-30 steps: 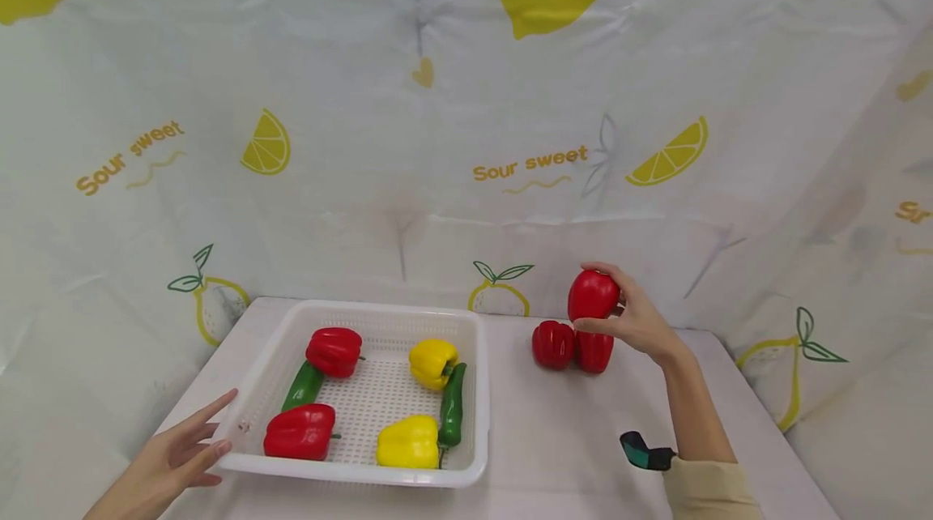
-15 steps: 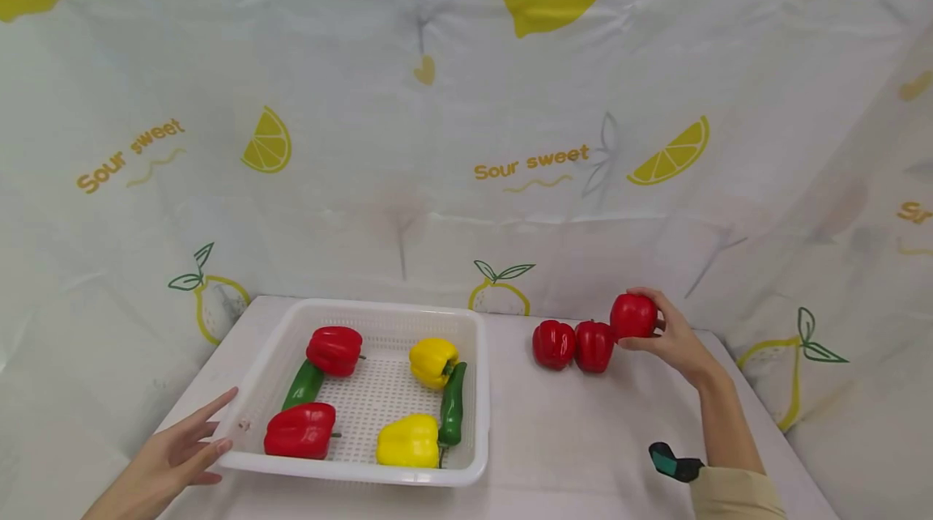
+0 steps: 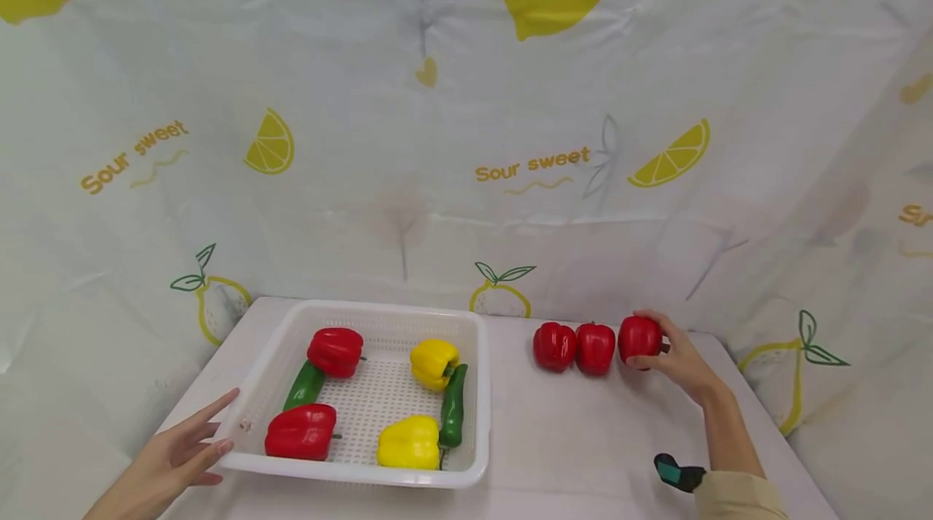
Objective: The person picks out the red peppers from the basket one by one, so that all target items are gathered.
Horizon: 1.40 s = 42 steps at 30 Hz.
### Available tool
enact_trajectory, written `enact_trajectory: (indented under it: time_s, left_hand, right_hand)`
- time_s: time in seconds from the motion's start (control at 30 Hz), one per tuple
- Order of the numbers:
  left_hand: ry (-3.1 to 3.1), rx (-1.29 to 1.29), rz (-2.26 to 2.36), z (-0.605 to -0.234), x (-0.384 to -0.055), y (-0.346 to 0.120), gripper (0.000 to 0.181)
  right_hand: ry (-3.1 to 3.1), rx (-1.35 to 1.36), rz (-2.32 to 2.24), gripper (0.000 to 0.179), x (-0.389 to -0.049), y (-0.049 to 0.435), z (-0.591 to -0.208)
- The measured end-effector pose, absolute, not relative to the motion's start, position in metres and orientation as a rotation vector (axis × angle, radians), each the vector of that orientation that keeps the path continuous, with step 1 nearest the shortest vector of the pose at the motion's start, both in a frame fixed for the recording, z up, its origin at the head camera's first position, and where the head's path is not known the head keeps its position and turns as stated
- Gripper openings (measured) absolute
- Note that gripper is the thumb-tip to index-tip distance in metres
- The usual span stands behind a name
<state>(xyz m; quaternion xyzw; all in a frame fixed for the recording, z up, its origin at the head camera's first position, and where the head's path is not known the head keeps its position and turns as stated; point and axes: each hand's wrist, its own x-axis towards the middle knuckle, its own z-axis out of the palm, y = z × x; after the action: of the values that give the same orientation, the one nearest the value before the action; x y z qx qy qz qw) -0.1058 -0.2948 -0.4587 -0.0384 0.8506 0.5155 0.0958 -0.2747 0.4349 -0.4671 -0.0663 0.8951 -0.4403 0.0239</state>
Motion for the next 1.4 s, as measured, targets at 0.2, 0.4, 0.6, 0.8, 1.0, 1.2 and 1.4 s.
enact_trajectory:
  time_s: [0.2,0.4,0.6,0.8,1.0,1.2,1.4]
  left_hand:
    - [2.517,-0.108,1.536,-0.46,-0.106,-0.295,0.082]
    - [2.528,-0.116,1.536,-0.461,-0.107,-0.296,0.082]
    - [2.528,-0.106,1.537,-0.462,-0.106,-0.297,0.082]
    - [2.536,-0.134,1.524,-0.461,-0.107,-0.294,0.083]
    - [2.533,-0.123,1.525,-0.461,-0.107,-0.294,0.082]
    - [2.532,-0.117,1.521,-0.461,-0.107,-0.296,0.082]
    - [2.528,-0.11,1.524,-0.462,-0.107,-0.296,0.082]
  right_hand:
    - [2.745,-0.159,-1.369,0.097,-0.277,0.44,-0.483]
    - [2.715,-0.107,-1.381,0.094,-0.28,0.44,-0.494]
    - [2.711,-0.144,-1.413,0.09,-0.281,0.436,-0.495]
    - [2.713,-0.151,-1.394,0.093,-0.278,0.432,-0.492]
    - [2.717,-0.153,-1.368,0.094,-0.278,0.432,-0.489]
    - [2.73,-0.141,-1.321,0.098,-0.278,0.432,-0.473]
    - [2.774,-0.192,-1.323,0.1,-0.277,0.427,-0.452]
